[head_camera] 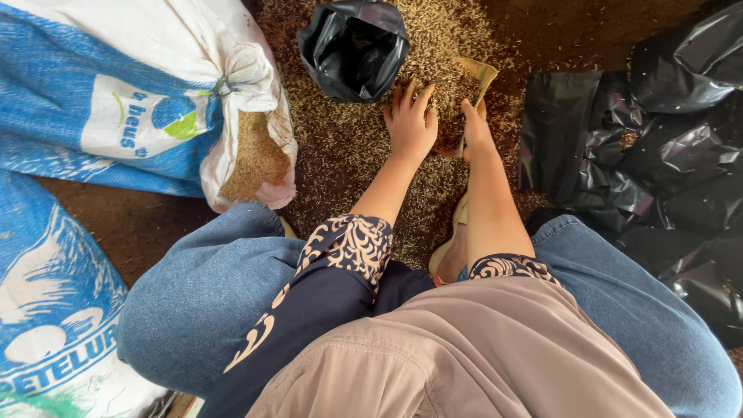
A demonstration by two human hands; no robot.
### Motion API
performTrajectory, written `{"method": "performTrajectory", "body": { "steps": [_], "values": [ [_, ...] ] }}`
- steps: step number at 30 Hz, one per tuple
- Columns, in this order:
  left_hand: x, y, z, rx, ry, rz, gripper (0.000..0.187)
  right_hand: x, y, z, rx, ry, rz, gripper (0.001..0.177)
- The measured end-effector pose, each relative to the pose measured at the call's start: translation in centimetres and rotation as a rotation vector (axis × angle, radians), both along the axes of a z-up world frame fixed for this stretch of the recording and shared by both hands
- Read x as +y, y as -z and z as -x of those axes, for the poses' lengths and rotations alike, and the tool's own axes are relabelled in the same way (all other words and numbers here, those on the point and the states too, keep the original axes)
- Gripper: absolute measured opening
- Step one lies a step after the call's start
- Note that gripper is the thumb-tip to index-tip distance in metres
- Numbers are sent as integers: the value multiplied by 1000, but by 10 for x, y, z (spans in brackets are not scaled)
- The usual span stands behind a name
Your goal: The person scoops grains from a large pile on the floor into a black plastic bag using a scoop and their hands. They then fold the top of the bag to close it.
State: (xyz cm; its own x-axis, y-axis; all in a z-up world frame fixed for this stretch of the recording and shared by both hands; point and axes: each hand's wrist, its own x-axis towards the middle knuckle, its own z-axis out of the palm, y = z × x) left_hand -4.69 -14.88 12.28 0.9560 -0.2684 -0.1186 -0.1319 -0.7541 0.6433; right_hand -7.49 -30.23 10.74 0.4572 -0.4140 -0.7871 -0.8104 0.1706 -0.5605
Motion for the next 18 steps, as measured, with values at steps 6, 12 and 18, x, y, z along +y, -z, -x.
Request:
{"method": "performTrajectory", "body": {
  "steps": [6, 12, 18],
  "values": [
    [55, -45, -37, -312, -104, 526, 16, -15, 20, 7, -51, 150, -113, 80],
    [122, -44, -98, -527, -459, 271, 51, -40, -4, 8, -101, 218, -48, 67],
    [144, -27, -124, -16, -640, -31, 111, -61, -77, 2, -351, 197, -157, 52]
  ]
}}
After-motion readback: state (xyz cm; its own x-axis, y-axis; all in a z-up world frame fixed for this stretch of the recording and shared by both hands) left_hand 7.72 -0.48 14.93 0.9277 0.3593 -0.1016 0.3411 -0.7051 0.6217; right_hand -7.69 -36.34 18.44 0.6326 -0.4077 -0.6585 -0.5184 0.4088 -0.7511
